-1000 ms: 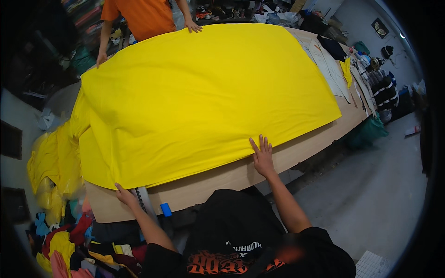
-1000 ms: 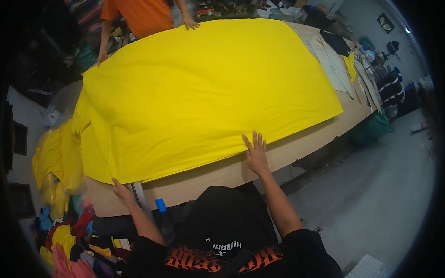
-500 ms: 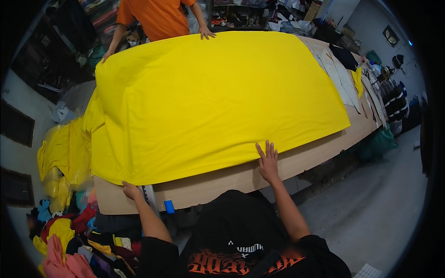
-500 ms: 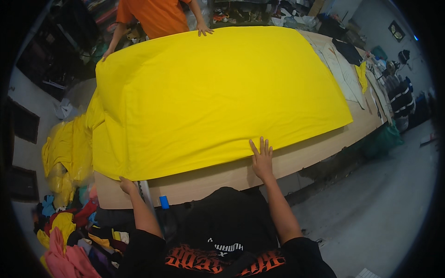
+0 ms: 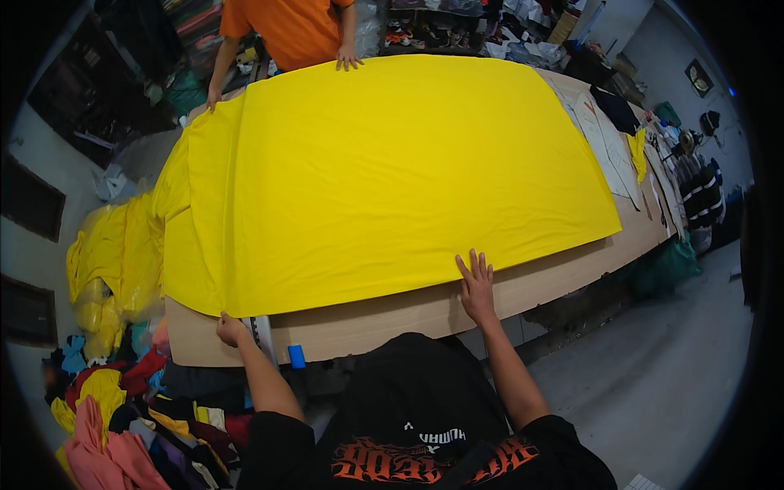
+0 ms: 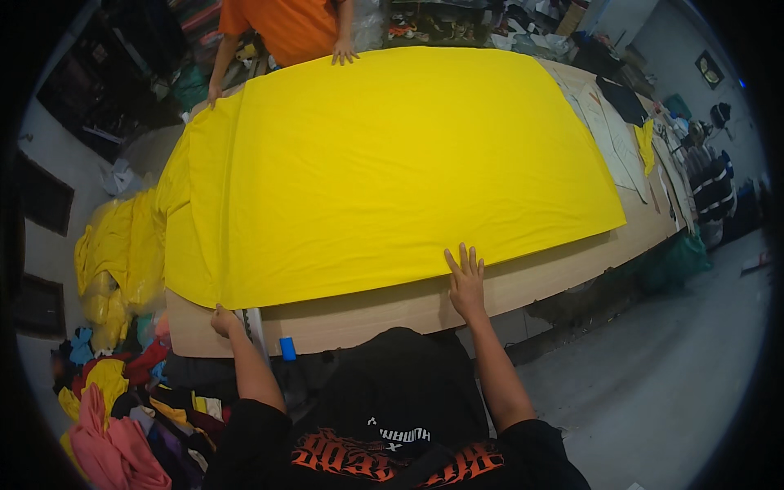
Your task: The person and a coworker repeatedly spread and smooth a large yellow fabric on a table, then use a long straight cutter to trim the fabric edge. The process is repeated multiple times with the fabric being repositioned and cut again.
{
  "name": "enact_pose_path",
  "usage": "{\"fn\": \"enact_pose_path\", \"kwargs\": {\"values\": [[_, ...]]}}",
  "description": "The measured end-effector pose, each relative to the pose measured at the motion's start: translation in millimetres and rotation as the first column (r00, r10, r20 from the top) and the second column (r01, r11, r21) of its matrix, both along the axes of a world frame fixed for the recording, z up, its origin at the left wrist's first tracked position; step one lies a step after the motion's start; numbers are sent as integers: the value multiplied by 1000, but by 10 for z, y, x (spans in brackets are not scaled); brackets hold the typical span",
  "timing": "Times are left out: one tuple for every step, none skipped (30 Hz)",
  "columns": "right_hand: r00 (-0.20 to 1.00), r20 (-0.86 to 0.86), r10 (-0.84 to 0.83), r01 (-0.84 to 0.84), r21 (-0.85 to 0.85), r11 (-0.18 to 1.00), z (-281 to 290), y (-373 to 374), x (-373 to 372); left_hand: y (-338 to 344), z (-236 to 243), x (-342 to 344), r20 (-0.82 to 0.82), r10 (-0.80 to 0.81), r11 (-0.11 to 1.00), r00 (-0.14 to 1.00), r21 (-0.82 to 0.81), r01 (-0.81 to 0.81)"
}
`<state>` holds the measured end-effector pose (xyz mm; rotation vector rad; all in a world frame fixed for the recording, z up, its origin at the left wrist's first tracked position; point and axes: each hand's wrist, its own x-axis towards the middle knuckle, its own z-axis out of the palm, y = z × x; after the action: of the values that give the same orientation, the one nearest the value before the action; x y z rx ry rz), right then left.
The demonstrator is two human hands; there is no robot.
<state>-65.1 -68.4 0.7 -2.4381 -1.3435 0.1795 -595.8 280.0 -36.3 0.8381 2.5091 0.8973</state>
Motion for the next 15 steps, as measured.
{"fn": "enact_pose_path", "kwargs": {"values": [[1000, 22, 21, -22, 47, 999, -3, -2, 0, 38, -44, -35, 29, -7, 997, 1000, -72, 9], [999, 25, 20, -21, 46, 999, -6, -2, -1, 74, -87, -70, 49, -44, 996, 998, -78, 48], [1000, 15, -3, 3, 3, 1000, -11, -1, -4, 100, -125, -100, 77, -72, 992, 994, -95, 79], [999, 39, 11, -12, 50, 999, -14, 2, -8, 118, -152, -124, 114, -86, 986, 990, -130, 101], [999, 49, 6, -8, 55, 998, -16, 3, -16, 119, -168, -136, 108, -160, 983, 981, -73, 169], [999, 31, -19, 19, -11, 1000, -17, 6, -25, 107, -170, -133, 109, -220, 974, 970, -38, 225], [999, 52, -3, 1, 51, 999, -17, 8, -38, 84, -155, -122, 101, -258, 964, 961, -33, 263], [999, 49, -10, 8, 43, 999, -14, 10, -48, 49, -127, -89, 155, -296, 955, 942, 47, 293], [999, 35, -35, 35, 7, 999, -12, 14, -60, 12, -80, -53, 94, -299, 951, 950, 111, 288], [999, 30, -39, 40, -2, 999, -10, 17, -67, -27, -24, -5, 39, -293, 947, 955, 147, 284], [999, 50, -14, 12, 39, 999, -11, 24, -74, -64, 38, 48, 26, -291, 948, 956, 144, 284], [998, 56, -15, 12, 42, 999, -14, 26, -72, -95, 105, 90, -28, -228, 970, 973, 73, 230], [998, 39, -51, 53, -32, 998, -21, 28, -67, -120, 161, 139, -48, -176, 983, 983, 37, 178], [998, 58, -11, 8, 51, 999, -35, 17, -63, -137, 203, 181, -51, -120, 993, 991, -17, 120], [999, 54, -7, 4, 57, 998, -54, -6, -57, -150, 225, 219, -55, -68, 995, 996, -72, 64]]}}
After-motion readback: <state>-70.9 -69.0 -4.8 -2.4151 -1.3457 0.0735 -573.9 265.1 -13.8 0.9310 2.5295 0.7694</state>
